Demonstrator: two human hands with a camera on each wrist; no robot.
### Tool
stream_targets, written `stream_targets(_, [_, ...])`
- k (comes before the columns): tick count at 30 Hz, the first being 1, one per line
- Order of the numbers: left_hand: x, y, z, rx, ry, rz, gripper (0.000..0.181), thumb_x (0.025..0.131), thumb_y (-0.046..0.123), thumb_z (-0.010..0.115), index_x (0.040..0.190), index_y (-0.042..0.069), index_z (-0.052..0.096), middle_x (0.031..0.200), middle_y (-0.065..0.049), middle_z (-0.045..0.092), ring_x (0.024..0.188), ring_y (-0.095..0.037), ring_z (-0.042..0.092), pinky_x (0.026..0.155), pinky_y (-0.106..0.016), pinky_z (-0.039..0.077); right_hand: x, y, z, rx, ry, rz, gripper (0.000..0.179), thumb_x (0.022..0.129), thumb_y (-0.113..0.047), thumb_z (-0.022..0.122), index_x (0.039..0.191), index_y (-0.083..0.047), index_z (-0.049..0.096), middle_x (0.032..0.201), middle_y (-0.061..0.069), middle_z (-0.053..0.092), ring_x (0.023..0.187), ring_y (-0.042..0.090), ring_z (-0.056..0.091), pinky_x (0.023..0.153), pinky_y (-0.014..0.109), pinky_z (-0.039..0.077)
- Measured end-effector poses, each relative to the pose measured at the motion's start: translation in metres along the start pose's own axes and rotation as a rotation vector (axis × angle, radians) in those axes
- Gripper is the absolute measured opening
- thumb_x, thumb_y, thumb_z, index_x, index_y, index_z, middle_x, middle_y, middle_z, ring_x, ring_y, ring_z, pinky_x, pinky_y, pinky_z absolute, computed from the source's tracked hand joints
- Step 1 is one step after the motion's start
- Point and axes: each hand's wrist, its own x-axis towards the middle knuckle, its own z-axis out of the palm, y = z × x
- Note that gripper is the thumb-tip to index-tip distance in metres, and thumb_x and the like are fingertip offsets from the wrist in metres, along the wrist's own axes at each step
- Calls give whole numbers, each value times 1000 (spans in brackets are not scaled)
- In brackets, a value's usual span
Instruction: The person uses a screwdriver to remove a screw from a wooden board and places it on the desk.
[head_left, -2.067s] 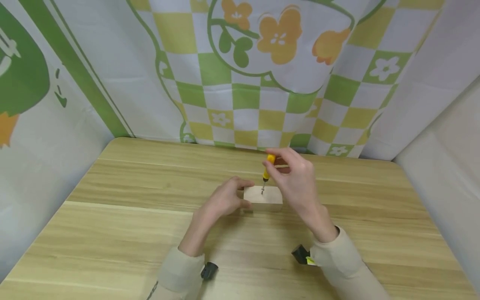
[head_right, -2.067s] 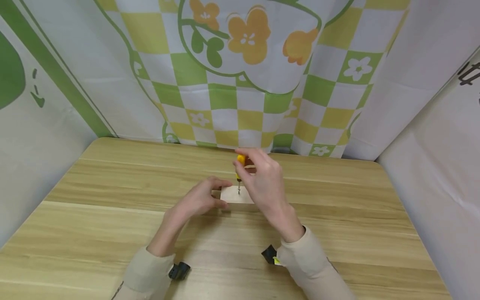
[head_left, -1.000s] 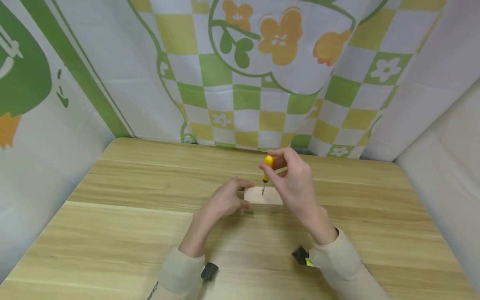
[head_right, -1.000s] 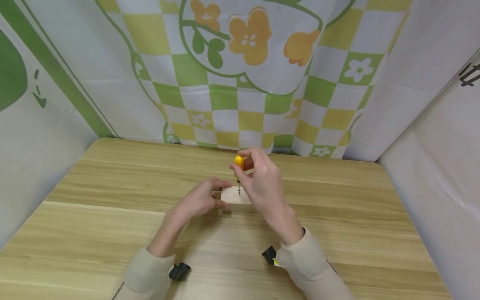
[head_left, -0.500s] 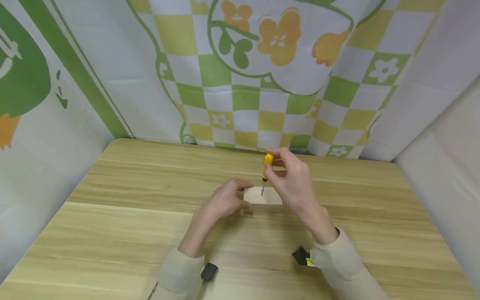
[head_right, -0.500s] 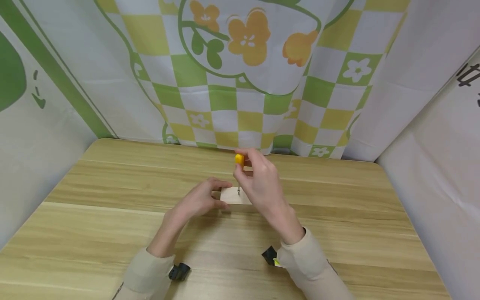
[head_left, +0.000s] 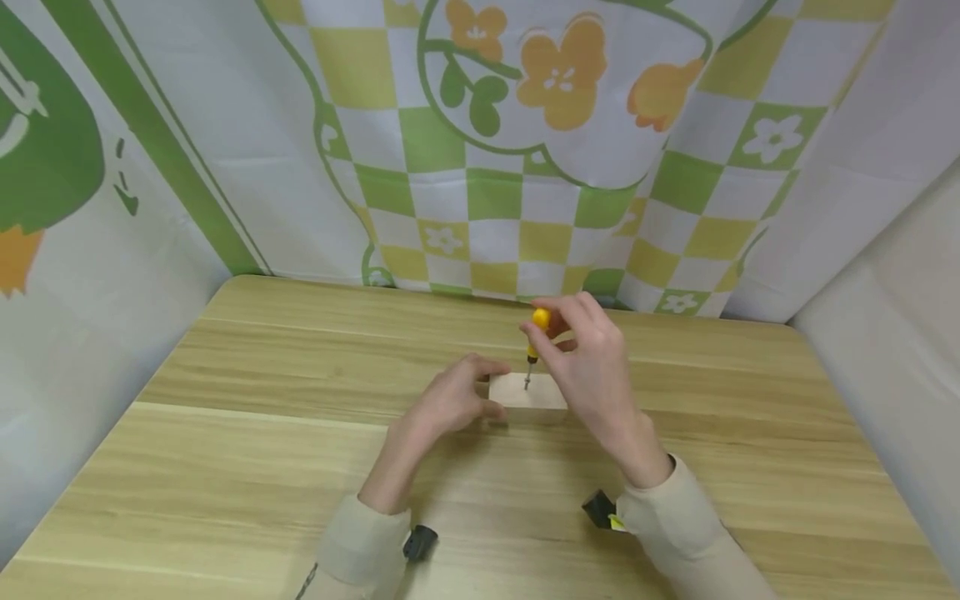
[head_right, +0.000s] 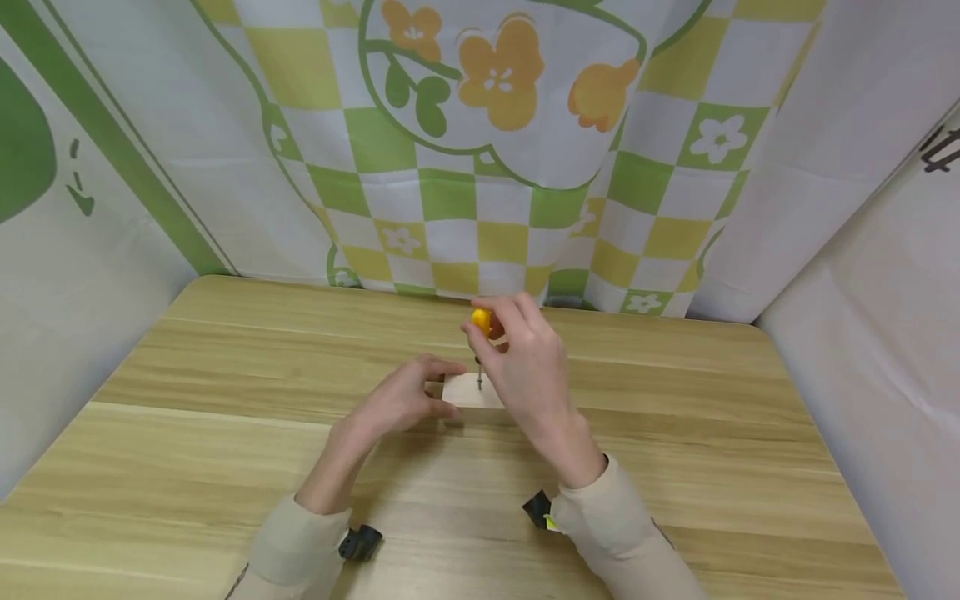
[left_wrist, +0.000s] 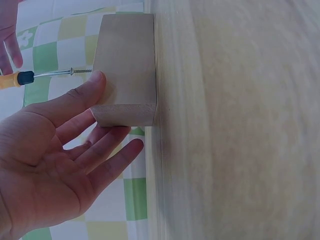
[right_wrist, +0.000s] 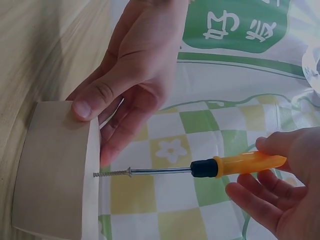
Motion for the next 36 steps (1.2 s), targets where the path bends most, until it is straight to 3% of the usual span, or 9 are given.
stream_targets(12, [0, 1, -1, 7, 14, -5, 62, 76, 12, 85, 134, 12, 63, 137, -9, 59, 126, -27, 55, 109, -46, 44, 5, 1, -5, 70, -82, 88, 34, 87, 6, 65, 120, -2, 68, 99, 13, 70, 86, 25, 72, 64, 31, 61])
stream_targets(17, [0, 0, -1, 15, 13, 1, 63, 76, 14, 85, 134, 12, 63, 137, -9, 59, 126, -28, 56, 109, -46, 44, 4, 3, -5, 77, -79, 84, 32, 87, 4, 67, 118, -1, 67, 102, 14, 71, 87, 25, 72, 65, 32, 62])
stream_targets(24, [-1, 0, 0, 14, 10, -1, 63, 77, 15, 85, 136, 14, 61, 138, -8, 58, 127, -27, 55, 110, -46, 43, 0, 4, -6, 42, -49, 58, 31, 86, -9, 77, 116, -4, 70, 96, 11, 62, 84, 23, 70, 63, 27, 61])
stream_targets(36, [-2, 3, 0, 5, 5, -20, 61, 78, 12, 84, 135, 12, 62, 138, -9, 58, 127, -28, 55, 110, -46, 43, 1, -1, -8, 30, -68, 87, 34, 84, -4, 78, 112, 2, 60, 95, 14, 72, 77, 24, 73, 63, 27, 61])
